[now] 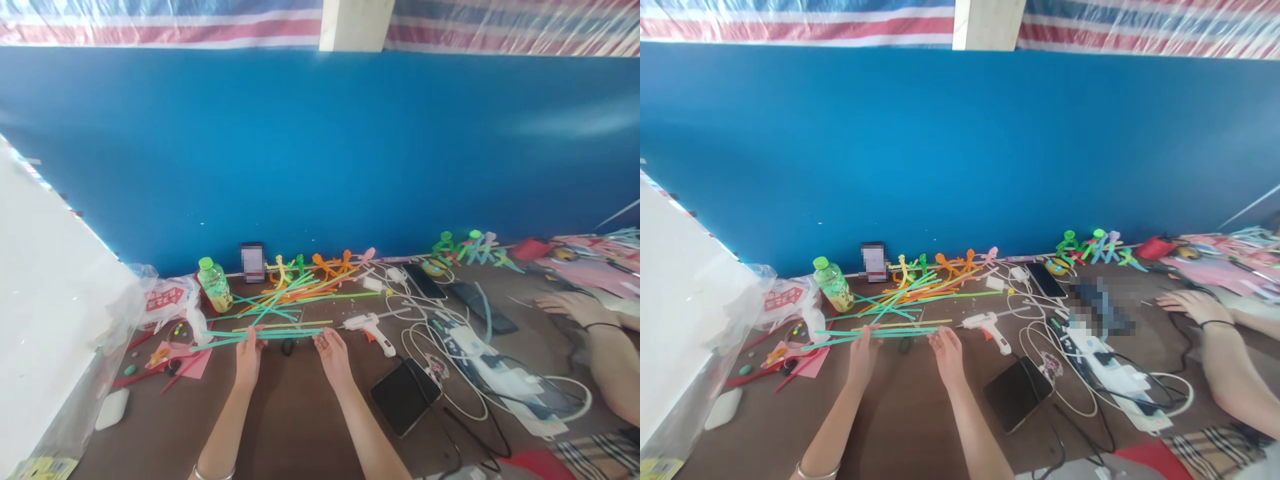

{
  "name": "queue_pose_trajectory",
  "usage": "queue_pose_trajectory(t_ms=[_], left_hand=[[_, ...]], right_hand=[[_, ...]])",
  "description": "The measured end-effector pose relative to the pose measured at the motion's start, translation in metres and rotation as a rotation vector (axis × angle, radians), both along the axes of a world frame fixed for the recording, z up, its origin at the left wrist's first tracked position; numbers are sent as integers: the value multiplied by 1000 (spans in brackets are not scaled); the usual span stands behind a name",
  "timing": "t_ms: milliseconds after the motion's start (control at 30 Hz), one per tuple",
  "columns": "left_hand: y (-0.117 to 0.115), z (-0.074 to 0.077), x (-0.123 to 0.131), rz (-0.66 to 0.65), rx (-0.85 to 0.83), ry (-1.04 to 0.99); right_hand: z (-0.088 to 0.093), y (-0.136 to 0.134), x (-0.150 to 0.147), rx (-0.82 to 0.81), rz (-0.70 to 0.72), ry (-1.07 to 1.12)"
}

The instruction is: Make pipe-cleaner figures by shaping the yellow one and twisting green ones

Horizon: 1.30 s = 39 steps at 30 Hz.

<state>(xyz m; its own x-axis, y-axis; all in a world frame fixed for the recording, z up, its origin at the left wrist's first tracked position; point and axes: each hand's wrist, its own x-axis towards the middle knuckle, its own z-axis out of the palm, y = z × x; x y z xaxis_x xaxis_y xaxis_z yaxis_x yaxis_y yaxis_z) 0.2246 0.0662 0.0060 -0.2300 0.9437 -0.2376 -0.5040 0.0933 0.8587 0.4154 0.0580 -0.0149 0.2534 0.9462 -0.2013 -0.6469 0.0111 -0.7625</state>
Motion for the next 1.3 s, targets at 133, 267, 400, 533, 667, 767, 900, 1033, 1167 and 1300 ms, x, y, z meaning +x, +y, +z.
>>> queue_pose_trajectory(t_ms=[133,267,400,533,667,767,900,1033,1167,1300], left_hand=[[8,-7,-10,32,1,-190],[10,-10,-15,-90,-4,-298],[4,-2,-11,-142,-22,-155],[2,-1,-5,-139,-3,-39],[4,-6,-4,-112,-7,-57],[4,-7,-4,-87,-5,-63],[3,-9,-2,-135,23,-34],[1,-11,2,-163,42,9],[1,-10,0,-211,34,23],[5,-8,-11,-188,35,-1]], right_hand=[[3,-1,0,24,13,-112],[7,-3,1,65,-20,-317],[12,-8,-5,122,93,-393],[16,-13,-15,153,261,-420],[15,-11,-15,82,206,-435],[14,-7,-11,58,169,-454],[13,-6,-12,65,198,-498],[14,-7,-12,68,170,-499],[15,-6,-9,69,147,-560],[13,-5,-13,176,260,-552]])
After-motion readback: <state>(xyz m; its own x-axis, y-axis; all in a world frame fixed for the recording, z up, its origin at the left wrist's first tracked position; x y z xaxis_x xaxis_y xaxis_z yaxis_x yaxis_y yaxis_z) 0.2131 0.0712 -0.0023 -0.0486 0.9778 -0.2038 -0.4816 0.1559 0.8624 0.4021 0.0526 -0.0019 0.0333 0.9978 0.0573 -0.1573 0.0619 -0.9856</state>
